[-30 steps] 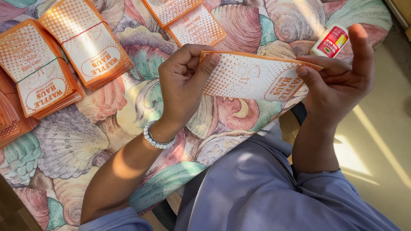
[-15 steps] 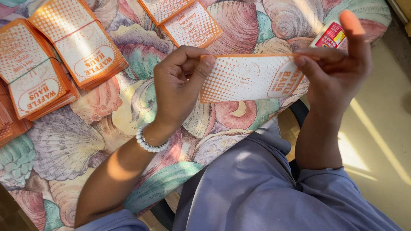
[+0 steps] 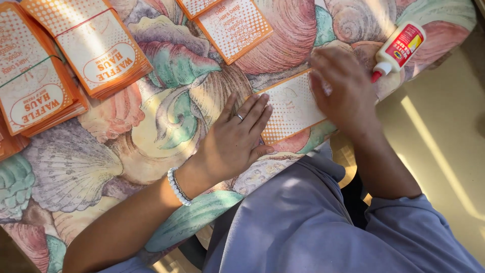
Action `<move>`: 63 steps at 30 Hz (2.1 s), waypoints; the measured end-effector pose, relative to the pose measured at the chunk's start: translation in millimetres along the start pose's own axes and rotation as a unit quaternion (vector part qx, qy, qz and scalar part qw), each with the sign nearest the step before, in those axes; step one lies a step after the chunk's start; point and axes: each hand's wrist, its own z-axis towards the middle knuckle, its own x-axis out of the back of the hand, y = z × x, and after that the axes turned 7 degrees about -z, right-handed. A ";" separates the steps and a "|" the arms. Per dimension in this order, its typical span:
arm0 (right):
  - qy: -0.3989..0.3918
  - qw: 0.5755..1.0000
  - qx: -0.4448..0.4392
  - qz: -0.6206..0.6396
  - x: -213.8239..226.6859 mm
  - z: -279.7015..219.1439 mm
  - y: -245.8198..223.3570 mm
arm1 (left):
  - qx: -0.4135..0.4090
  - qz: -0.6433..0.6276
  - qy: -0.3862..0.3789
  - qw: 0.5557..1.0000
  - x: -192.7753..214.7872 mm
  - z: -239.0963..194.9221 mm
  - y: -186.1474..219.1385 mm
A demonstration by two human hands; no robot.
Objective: Applying glue to paper templates and folding them to assemble paper bags
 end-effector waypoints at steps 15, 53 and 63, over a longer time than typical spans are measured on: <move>-0.081 0.977 0.127 -0.150 -14.4 -7.9 4.0 | -0.018 0.000 -0.039 0.999 2.6 -5.9 -21.0; 0.054 0.914 -0.402 0.016 2.7 -118.6 -41.9 | 0.015 -0.185 -0.014 0.983 15.4 -7.8 47.0; 0.158 0.927 -0.313 0.136 18.1 -95.5 74.9 | -0.163 -0.125 -0.015 0.979 14.6 -11.8 56.6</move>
